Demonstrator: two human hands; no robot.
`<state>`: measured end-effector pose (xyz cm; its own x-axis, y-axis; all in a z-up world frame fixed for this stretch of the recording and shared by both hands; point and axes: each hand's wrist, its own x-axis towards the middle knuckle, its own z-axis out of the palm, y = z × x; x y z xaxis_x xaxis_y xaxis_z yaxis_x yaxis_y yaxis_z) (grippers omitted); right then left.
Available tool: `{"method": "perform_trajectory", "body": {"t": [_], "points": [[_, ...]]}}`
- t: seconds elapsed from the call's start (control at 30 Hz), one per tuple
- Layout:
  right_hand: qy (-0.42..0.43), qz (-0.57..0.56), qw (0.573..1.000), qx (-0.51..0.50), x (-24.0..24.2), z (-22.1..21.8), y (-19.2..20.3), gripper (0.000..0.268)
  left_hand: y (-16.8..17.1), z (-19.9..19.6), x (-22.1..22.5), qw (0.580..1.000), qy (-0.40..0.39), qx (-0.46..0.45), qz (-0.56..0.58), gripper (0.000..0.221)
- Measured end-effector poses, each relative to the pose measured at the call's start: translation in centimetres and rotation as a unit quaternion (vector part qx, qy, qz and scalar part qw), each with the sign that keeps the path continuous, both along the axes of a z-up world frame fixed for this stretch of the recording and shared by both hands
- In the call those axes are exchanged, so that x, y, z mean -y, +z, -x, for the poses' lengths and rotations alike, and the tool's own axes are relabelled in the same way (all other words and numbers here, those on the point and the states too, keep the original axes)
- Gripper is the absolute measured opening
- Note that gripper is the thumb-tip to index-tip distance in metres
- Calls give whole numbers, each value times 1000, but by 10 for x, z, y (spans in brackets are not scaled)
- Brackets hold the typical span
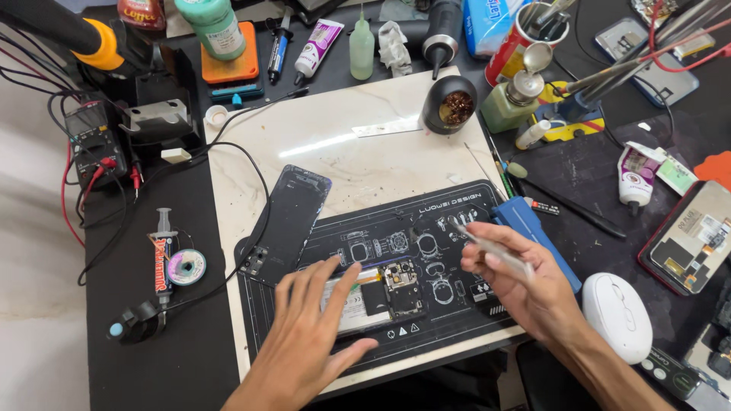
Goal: The person heats the internal components of a mobile phone with a heat gun while prying at parts with a thin metal tool. They handle the phone body and lift components from the chassis on a workbench mat.
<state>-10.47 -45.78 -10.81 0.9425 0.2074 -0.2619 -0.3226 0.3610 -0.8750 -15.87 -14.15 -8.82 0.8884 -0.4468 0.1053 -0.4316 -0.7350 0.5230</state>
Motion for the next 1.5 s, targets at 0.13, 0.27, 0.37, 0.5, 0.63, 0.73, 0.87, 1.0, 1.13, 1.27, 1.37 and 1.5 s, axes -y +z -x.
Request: {"method": "perform_trajectory", "body": {"t": [0.13,0.27,0.37,0.5,0.63,0.73,0.87,1.0,1.13,1.27,1.37,1.5], "points": [[-25,95,991,91,0,8,-26,40,-7,-6,6,1000,-4,-8,11,95],[-67,210,963,153,1,24,-39,22,-17,-11,7,999,-9,-31,10,92],[-85,238,944,212,-8,32,-46,18,-24,-13,9,1000,-4,-26,12,88],[-31,403,868,289,-32,39,-31,26,-28,-12,8,999,2,-32,19,87],[21,478,795,372,-52,35,-2,28,-30,-14,8,999,4,-29,26,86],[25,478,786,391,-58,32,3,24,-30,-14,8,999,6,-43,25,86],[43,480,781,397,-57,33,-4,25,-30,-13,8,998,5,-49,27,86],[50,483,775,404,-56,35,-6,25,-33,-11,7,999,5,-42,32,86],[65,488,770,406,-57,33,-5,25,-35,-12,7,999,2,-35,33,85],[76,484,776,398,-56,31,-4,25,-35,-12,7,999,2,-31,26,85],[78,489,774,395,-57,31,-5,25,-35,-9,7,999,5,-23,25,84],[81,488,779,385,-57,27,-3,25,-33,-10,7,1000,3,-14,25,83]]}}
